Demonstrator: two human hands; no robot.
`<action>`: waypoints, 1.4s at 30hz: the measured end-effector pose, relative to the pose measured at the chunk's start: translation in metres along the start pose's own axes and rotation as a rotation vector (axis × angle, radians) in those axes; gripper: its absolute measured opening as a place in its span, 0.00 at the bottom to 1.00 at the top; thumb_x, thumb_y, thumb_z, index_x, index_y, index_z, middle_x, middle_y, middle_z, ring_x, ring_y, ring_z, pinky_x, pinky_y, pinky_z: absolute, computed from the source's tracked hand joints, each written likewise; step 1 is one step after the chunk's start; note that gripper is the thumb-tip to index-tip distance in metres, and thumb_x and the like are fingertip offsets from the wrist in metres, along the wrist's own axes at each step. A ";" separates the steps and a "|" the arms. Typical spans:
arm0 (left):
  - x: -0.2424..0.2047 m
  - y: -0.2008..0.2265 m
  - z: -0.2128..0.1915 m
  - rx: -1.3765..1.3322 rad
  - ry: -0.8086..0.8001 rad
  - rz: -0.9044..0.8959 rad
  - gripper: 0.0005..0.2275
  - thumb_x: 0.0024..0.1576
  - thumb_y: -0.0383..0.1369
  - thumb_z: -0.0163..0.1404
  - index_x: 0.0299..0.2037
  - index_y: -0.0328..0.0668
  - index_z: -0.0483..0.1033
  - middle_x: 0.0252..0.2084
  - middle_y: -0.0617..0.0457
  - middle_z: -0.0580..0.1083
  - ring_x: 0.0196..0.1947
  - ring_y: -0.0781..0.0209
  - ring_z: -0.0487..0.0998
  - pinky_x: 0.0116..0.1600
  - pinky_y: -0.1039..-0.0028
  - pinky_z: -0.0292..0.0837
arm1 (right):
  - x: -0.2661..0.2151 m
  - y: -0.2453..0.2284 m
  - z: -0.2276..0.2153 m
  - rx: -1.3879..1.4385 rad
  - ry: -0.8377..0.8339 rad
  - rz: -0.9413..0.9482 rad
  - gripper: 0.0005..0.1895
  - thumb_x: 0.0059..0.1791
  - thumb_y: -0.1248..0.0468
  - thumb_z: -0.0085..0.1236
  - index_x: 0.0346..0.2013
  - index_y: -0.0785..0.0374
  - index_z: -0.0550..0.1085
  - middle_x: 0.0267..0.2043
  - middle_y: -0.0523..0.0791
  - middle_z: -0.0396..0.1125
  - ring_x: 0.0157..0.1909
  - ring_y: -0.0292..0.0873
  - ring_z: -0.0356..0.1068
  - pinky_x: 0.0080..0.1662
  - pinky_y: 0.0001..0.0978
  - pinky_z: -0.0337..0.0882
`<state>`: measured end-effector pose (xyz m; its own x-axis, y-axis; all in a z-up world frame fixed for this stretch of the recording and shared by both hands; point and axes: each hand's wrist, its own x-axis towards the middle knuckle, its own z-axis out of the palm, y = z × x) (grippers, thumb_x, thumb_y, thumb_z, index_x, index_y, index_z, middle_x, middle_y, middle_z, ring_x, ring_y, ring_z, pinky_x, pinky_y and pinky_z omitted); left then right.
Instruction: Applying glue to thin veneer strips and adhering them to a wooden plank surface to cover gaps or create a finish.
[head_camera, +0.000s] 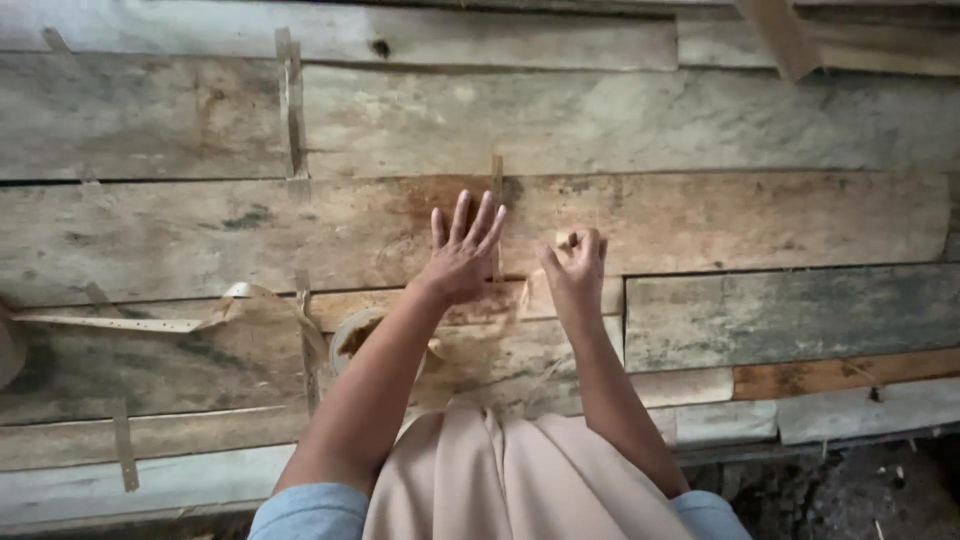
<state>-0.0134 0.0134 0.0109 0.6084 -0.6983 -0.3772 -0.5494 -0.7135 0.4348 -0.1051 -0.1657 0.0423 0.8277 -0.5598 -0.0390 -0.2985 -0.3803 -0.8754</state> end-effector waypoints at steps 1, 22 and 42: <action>0.000 0.001 -0.003 0.004 0.009 0.000 0.57 0.44 0.63 0.57 0.79 0.54 0.34 0.81 0.49 0.30 0.78 0.34 0.25 0.73 0.30 0.26 | 0.010 0.006 0.009 0.003 0.002 -0.009 0.22 0.47 0.58 0.70 0.41 0.62 0.64 0.45 0.51 0.59 0.49 0.56 0.72 0.57 0.45 0.70; 0.004 0.004 0.021 0.004 0.282 -0.036 0.34 0.58 0.39 0.37 0.77 0.46 0.46 0.80 0.47 0.41 0.79 0.40 0.36 0.72 0.36 0.33 | 0.086 -0.001 0.095 -0.613 0.116 -0.229 0.36 0.41 0.40 0.70 0.46 0.61 0.65 0.78 0.57 0.44 0.76 0.69 0.42 0.68 0.77 0.45; 0.002 0.006 0.010 -0.069 0.196 -0.041 0.36 0.59 0.42 0.39 0.78 0.48 0.41 0.81 0.49 0.38 0.79 0.42 0.33 0.73 0.37 0.29 | 0.123 0.022 0.098 -0.557 0.093 -0.251 0.40 0.38 0.35 0.73 0.44 0.59 0.63 0.77 0.56 0.43 0.77 0.69 0.40 0.68 0.77 0.47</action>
<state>-0.0213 0.0076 0.0046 0.7329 -0.6393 -0.2328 -0.4855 -0.7311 0.4794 0.0370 -0.1705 -0.0286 0.8675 -0.4558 0.1992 -0.3242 -0.8218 -0.4684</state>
